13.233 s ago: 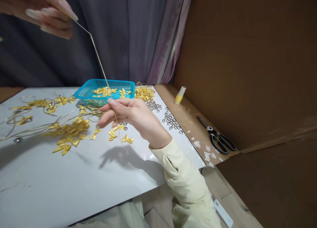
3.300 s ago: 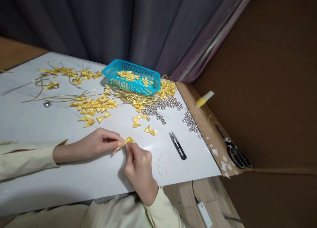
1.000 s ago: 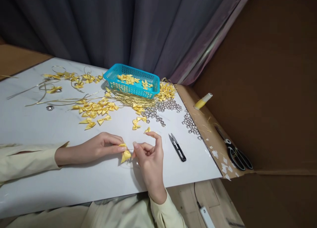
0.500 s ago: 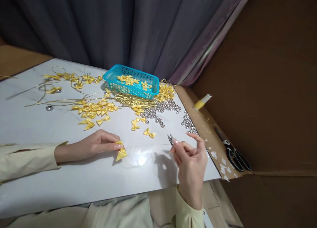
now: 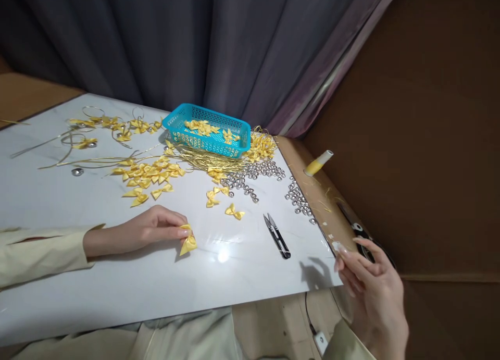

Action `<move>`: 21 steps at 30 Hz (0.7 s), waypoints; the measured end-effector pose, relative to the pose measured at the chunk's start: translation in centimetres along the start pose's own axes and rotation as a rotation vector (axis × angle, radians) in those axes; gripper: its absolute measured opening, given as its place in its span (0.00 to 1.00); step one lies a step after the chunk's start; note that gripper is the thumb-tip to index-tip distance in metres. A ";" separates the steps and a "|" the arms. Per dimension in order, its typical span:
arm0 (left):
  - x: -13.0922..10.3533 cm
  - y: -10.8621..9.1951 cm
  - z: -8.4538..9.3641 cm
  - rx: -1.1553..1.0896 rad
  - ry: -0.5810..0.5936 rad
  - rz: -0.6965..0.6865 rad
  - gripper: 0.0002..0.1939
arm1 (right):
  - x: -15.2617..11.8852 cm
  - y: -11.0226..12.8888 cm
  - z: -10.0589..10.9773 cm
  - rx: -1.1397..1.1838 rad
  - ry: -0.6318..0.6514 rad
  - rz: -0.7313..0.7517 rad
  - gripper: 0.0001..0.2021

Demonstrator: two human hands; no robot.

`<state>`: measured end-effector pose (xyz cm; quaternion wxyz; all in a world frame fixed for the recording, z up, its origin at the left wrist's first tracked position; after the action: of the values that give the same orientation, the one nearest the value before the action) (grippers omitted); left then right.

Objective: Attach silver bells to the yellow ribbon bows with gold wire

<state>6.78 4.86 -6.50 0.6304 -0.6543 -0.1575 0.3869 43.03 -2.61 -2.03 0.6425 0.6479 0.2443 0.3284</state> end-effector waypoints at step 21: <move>0.3 -0.3 0.4 0.068 0.030 0.042 0.19 | -0.1 -4.5 -6.5 0.889 0.144 -0.419 0.19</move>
<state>6.79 5.40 -6.27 0.6462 -0.6414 -0.1210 0.3955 38.62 1.96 -6.80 0.3378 0.7717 0.5294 0.1000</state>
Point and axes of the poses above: each hand's wrist, its own x-axis towards the middle knuckle, its own z-axis out of the back of the hand, y = z × x, the point moved 7 cm from there along x, towards the middle knuckle, and after that the axes turned 10 degrees about z, right-handed, at the moved point
